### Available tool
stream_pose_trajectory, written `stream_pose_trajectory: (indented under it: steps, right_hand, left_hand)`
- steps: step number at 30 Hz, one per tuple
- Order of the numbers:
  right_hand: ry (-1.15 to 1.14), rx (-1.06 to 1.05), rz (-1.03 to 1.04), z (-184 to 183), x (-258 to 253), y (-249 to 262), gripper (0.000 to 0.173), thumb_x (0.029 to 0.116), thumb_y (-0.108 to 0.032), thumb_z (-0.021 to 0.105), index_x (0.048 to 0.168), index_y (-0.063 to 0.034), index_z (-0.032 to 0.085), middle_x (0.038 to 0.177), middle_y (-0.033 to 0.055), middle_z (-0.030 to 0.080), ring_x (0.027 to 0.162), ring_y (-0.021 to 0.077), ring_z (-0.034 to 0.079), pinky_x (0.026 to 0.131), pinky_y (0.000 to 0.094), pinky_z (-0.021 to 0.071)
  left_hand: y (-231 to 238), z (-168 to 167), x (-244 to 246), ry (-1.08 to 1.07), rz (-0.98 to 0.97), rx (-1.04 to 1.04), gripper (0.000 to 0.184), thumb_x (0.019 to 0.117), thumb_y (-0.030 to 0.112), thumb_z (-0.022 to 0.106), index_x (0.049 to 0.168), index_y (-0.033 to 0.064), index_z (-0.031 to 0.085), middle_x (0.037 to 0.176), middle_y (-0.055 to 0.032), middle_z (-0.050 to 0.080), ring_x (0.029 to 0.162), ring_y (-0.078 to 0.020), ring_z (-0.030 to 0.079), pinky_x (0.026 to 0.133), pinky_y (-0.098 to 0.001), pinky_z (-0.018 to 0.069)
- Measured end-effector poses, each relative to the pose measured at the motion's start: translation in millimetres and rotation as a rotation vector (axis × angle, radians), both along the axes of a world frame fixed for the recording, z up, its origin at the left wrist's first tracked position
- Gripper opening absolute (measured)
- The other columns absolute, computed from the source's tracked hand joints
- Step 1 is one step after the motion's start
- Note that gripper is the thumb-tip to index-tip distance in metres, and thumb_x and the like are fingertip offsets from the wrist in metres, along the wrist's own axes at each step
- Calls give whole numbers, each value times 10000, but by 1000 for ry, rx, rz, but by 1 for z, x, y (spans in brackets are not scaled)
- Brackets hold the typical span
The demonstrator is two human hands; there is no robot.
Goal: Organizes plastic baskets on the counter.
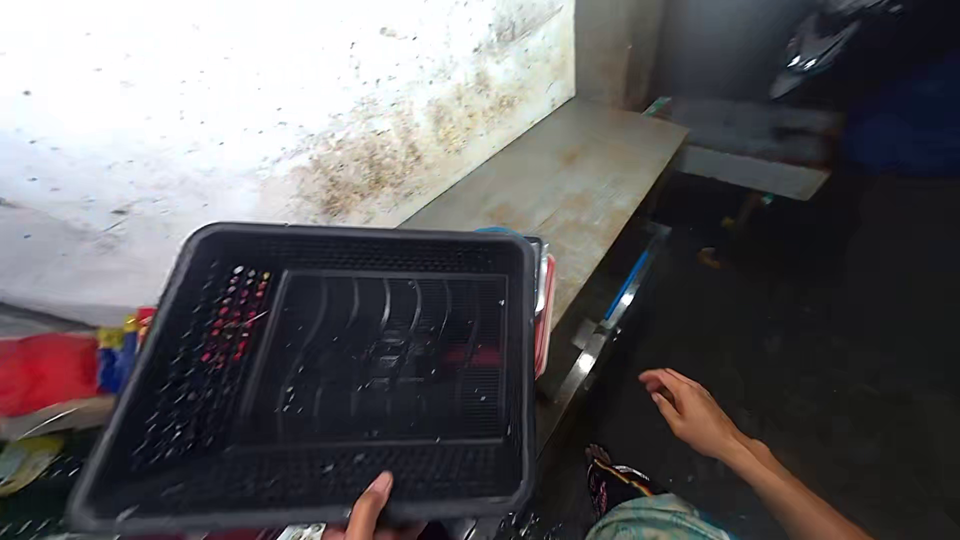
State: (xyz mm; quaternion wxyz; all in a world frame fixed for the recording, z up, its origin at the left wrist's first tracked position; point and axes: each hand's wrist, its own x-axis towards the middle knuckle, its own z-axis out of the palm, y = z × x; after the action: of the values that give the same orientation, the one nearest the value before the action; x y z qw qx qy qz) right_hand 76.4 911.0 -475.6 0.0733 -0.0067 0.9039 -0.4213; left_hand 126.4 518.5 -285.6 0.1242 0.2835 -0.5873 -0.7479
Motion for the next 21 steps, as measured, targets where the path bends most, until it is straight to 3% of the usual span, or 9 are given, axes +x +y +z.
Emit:
stream_pose_trajectory:
  steps: [5,8,10,12,14,15,17,19,21]
  right_hand:
    - [456,-2,-316,34,18,85,334,952,-160,541,1236,-69,691,1155,89,694,901,127,699,779,306,613]
    - [823,-55,-340,79,-6,108,271,953,-136,575,1177,-47,699,1221,118,663,1024,118,685,829,256,613]
    - [913,-21,-235,101,-23,124,273,965,-187,590,1214,-131,685,1304,90,624,1199,155,621,968,310,576]
    - [886,126,-77,110,-43,150,316,971,-297,609,1268,-224,689,1409,53,600,1381,230,507,1109,440,482]
    - [771,385,82,103,-73,186,425,971,-494,587,1336,-290,661,1489,-1,568,1466,288,417,1113,553,424]
    - [705,498,141,94,-88,203,479,952,-570,576,1336,-298,662,1461,-24,595,1459,294,426,1099,582,410]
    - [577,596,237,76,-117,227,475,933,-588,592,1265,-267,703,1281,-30,701,1380,275,521,1121,607,378]
    - [470,584,331,58,-141,239,404,979,-475,596,1218,-177,727,1125,41,748,1222,276,642,1158,614,344]
    - [485,591,387,36,-167,243,356,1010,-394,562,1176,-130,733,1024,65,750,1026,253,714,1134,570,394]
  left_hand:
    - [133,-4,-95,-7,-153,89,171,1044,102,521,1191,16,511,749,-90,684,584,-181,691,530,-362,621]
    - [221,-13,-145,-42,-289,144,238,1050,113,527,1252,-6,486,791,-148,688,573,-217,684,495,-361,601]
    - [277,-27,-171,-68,-367,192,292,1056,118,525,1311,-11,463,861,-190,703,627,-266,712,525,-399,618]
    - [329,-47,-194,-93,-420,226,275,1062,130,519,1284,-26,474,863,-200,702,632,-272,708,538,-404,616]
    - [376,-72,-215,-113,-442,247,246,1056,123,522,1236,-41,489,814,-188,691,591,-252,687,514,-383,600]
    - [396,-85,-222,-136,-430,257,244,1047,115,531,1231,-38,488,794,-182,678,569,-244,669,495,-372,582]
    - [429,-109,-234,-187,-388,269,269,1036,108,544,1260,-20,468,801,-182,662,575,-246,658,492,-375,569]
    - [450,-129,-247,-223,-320,277,340,1028,106,559,1326,-9,443,855,-207,664,607,-275,671,501,-401,575]
    - [460,-146,-265,-250,-241,286,369,1024,100,569,1351,0,432,892,-225,663,631,-301,681,511,-431,584]
